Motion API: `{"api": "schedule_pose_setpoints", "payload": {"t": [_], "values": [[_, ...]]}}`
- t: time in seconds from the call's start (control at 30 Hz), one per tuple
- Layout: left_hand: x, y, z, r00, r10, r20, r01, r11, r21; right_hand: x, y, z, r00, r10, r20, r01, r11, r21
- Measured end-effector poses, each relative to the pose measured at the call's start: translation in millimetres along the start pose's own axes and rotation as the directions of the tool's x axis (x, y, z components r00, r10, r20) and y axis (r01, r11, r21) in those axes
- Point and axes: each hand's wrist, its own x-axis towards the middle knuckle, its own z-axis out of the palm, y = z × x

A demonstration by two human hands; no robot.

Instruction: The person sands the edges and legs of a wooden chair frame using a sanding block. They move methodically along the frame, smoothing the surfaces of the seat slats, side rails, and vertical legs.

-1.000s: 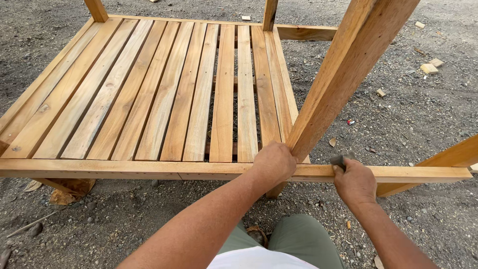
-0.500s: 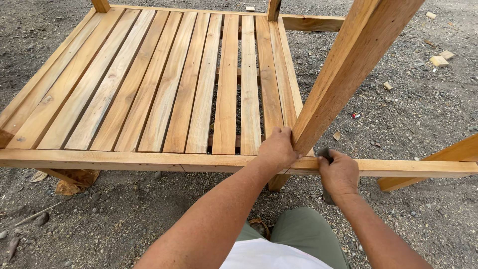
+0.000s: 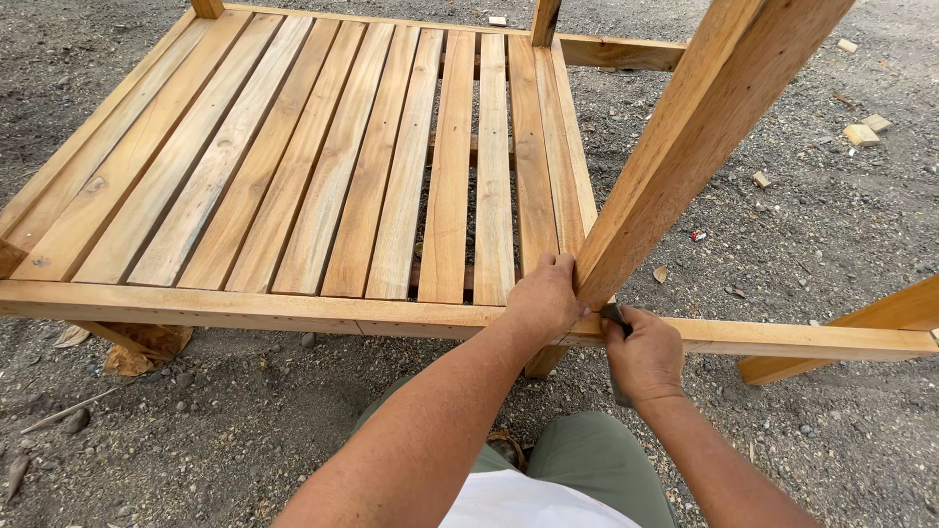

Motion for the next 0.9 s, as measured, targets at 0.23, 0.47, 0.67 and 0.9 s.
{"api": "schedule_pose_setpoints", "payload": {"t": [0.23, 0.47, 0.67, 0.9], "values": [[0.6, -4.3, -0.9, 1.0, 0.019, -0.021, -0.02, 0.999, -0.035, 7.6, 27.1, -29.5, 0.925, 0.377, 0.032, -0.377, 0.926, -0.029], [-1.2, -2.1, -1.6, 1.0, -0.011, 0.011, 0.011, 1.0, -0.027, -5.2, 12.8, -2.5, 0.987, 0.15, 0.062, -0.154, 0.986, 0.06], [-3.5, -2.5, -4.2, 0.999, 0.032, -0.017, -0.033, 0.999, -0.036, 0.0, 21.8, -26.8, 0.945, 0.327, -0.017, -0.327, 0.944, -0.032], [-3.1, -1.6, -2.7, 1.0, 0.015, 0.007, -0.015, 1.0, -0.002, -10.7, -5.1, -6.2, 0.964, 0.253, 0.077, -0.256, 0.966, 0.039]]}}
